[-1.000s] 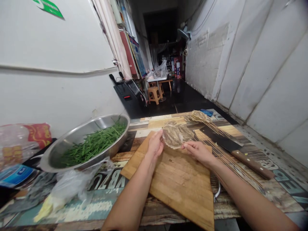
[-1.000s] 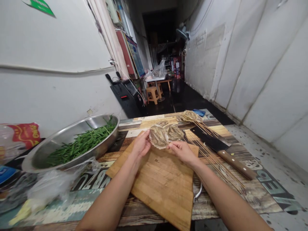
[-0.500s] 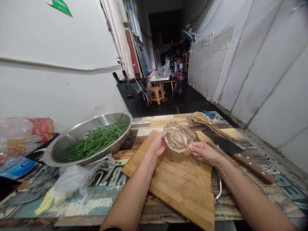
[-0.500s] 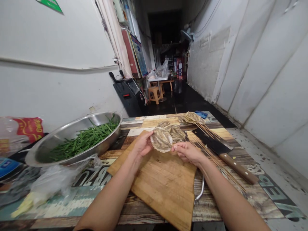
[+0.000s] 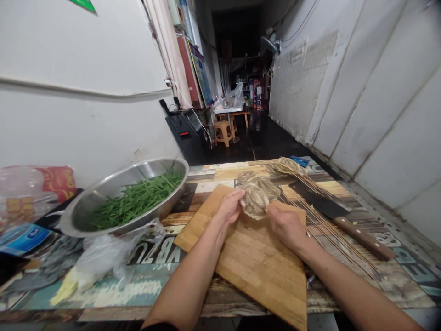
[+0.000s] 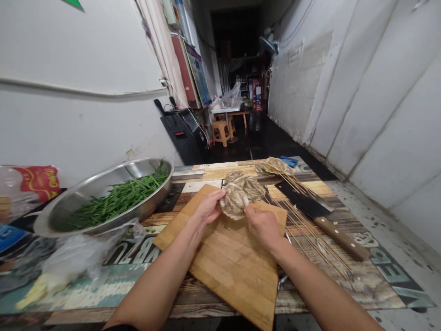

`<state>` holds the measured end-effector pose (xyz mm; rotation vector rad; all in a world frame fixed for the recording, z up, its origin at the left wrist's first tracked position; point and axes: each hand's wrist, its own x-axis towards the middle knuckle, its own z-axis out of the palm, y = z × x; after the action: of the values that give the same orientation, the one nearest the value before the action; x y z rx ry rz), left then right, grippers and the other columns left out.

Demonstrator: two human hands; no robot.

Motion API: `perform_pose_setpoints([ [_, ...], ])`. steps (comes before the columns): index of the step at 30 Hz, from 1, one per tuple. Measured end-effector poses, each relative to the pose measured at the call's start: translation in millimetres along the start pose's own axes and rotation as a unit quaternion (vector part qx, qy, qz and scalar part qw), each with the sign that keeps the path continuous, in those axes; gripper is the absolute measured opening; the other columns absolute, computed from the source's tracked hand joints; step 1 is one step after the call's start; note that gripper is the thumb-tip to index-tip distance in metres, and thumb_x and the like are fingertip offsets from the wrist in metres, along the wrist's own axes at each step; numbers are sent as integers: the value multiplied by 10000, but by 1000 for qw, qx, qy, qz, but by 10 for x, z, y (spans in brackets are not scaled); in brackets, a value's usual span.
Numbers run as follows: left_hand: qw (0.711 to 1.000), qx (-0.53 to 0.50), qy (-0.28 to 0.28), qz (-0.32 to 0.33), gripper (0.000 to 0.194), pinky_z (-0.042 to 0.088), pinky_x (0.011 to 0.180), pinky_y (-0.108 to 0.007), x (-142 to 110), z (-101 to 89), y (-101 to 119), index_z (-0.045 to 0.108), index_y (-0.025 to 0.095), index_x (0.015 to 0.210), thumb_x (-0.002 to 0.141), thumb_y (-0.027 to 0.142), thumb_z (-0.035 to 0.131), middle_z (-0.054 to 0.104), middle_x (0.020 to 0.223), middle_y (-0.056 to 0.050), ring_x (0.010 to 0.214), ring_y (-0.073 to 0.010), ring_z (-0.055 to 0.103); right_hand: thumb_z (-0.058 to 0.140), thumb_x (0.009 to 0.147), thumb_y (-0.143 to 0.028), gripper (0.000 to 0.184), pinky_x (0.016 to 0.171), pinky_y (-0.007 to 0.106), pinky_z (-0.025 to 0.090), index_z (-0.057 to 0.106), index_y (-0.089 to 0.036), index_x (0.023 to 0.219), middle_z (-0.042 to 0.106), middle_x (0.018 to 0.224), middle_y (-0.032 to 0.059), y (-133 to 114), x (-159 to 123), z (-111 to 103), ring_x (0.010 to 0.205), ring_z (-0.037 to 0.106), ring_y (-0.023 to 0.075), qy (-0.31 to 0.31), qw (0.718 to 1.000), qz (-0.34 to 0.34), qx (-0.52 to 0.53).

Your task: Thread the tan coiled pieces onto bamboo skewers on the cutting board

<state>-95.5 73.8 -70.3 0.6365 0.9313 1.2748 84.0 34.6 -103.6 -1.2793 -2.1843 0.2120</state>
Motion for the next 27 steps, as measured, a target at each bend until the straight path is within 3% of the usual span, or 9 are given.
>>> perform_pose_setpoints([
  [6, 1000, 7, 22, 11, 138, 469, 636, -238, 71, -22, -78, 634, 86, 693, 625, 184, 704, 642, 619, -48, 594, -126, 589, 360, 906, -271, 316, 582, 237, 316, 511, -171, 646, 547, 610, 20, -12, 91, -12, 590, 502, 139, -15, 994, 12, 103],
  [13, 990, 61, 119, 33, 153, 459, 555, -226, 235, -263, -36, 614, 108, 679, 593, 209, 691, 626, 603, -23, 542, -111, 556, 392, 912, -260, 280, 606, 242, 318, 606, -172, 753, 655, 729, 44, 36, 61, -47, 666, 570, 157, -59, 997, 42, 36],
  [16, 972, 183, 136, 56, 197, 445, 537, -231, 260, -356, -8, 607, 117, 656, 620, 300, 672, 604, 576, -25, 549, -128, 557, 399, 909, -246, 284, 604, 242, 313, 615, -171, 740, 672, 750, 54, -4, 56, -74, 687, 585, 161, -98, 995, 32, -2],
  [18, 930, 319, 162, 85, 226, 451, 562, -250, 237, -394, 41, 620, 123, 665, 672, 349, 623, 604, 584, -43, 609, -164, 586, 398, 909, -249, 285, 598, 244, 312, 621, -171, 750, 681, 766, 60, -34, 56, -64, 690, 594, 163, -109, 993, 28, -23],
  [19, 894, 397, 184, 102, 241, 462, 594, -275, 214, -400, 74, 632, 124, 690, 706, 360, 586, 616, 611, -63, 662, -192, 605, 396, 910, -259, 286, 592, 247, 311, 623, -172, 759, 684, 766, 63, -47, 54, -50, 686, 598, 166, -108, 993, 32, -35],
  [21, 790, 541, 237, 167, 296, 477, 715, -357, 150, -377, 138, 654, 108, 808, 784, 352, 489, 656, 757, -131, 827, -256, 622, 394, 911, -283, 288, 584, 253, 316, 627, -173, 781, 689, 772, 69, -68, 45, -14, 689, 609, 177, -99, 992, 43, -58],
  [23, 681, 639, 237, 268, 388, 422, 898, -435, 81, -303, 152, 616, 81, 1040, 847, 336, 396, 629, 1049, -201, 1072, -292, 555, 388, 914, -298, 301, 590, 256, 335, 630, -173, 787, 690, 781, 72, -86, 28, 6, 710, 619, 188, -92, 992, 50, -73],
  [25, 611, 704, 137, 335, 501, 293, 1053, -448, 25, -198, 83, 463, 83, 1277, 884, 368, 338, 449, 1347, -198, 1290, -273, 370, 378, 918, -291, 311, 611, 257, 364, 636, -170, 793, 692, 804, 73, -108, 10, 0, 746, 625, 197, -92, 991, 52, -83],
  [27, 573, 758, -6, 312, 595, 177, 1124, -417, -17, -104, -44, 316, 106, 1391, 900, 442, 293, 259, 1481, -138, 1383, -235, 186, 375, 913, -253, 300, 633, 261, 393, 646, -165, 821, 692, 838, 78, -141, 0, -15, 778, 627, 203, -99, 990, 48, -92],
])
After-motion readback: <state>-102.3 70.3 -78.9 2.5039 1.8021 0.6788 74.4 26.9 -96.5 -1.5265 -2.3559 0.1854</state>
